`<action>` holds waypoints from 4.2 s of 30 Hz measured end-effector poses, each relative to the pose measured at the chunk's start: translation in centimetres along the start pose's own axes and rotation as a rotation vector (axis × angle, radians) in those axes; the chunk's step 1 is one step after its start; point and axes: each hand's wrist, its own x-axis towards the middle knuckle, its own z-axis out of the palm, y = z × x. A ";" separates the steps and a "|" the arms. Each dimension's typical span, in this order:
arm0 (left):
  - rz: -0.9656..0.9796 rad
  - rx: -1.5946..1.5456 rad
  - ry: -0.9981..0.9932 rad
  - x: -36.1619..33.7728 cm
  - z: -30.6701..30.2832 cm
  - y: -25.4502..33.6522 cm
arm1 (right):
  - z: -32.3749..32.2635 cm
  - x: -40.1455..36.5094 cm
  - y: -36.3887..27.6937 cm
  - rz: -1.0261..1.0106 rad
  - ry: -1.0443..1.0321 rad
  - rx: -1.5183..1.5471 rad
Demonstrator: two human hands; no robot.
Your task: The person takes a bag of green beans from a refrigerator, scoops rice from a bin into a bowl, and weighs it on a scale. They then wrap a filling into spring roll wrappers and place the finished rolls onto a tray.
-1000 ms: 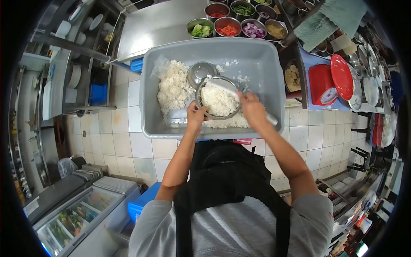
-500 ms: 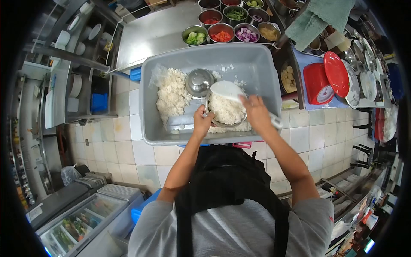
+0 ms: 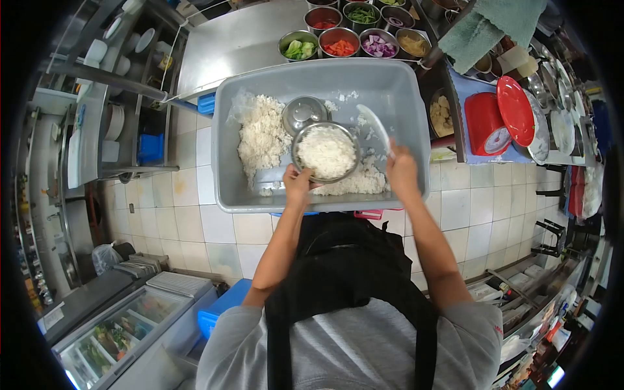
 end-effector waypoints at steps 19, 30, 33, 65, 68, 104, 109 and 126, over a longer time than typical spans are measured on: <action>0.184 0.057 0.285 -5.0 -11.7 5.3 | 10.4 16.8 -1.5 -0.412 -0.124 -0.656; 0.192 -0.010 0.245 -5.0 -11.4 6.1 | 8.2 18.1 -2.4 -0.271 -0.287 -0.624; 0.191 -0.019 0.222 -4.8 -11.2 6.6 | 9.1 17.3 -2.1 -0.251 -0.400 -0.714; 0.157 0.002 0.220 -4.1 -11.1 5.0 | 10.1 14.6 5.8 -0.507 -1.005 -0.664; 0.149 0.038 0.192 -3.0 -11.0 4.6 | 8.9 15.6 5.0 -0.459 -1.073 -0.688; 0.056 0.141 -0.279 -1.4 7.5 6.6 | -6.6 0.0 -3.4 -0.317 0.046 -0.043; 0.032 0.045 -0.289 -1.0 7.8 5.9 | -4.6 -2.2 -2.5 -0.227 0.156 -0.054; 0.073 0.076 -0.403 -4.1 9.3 10.5 | 0.4 -6.3 5.2 0.558 0.103 0.969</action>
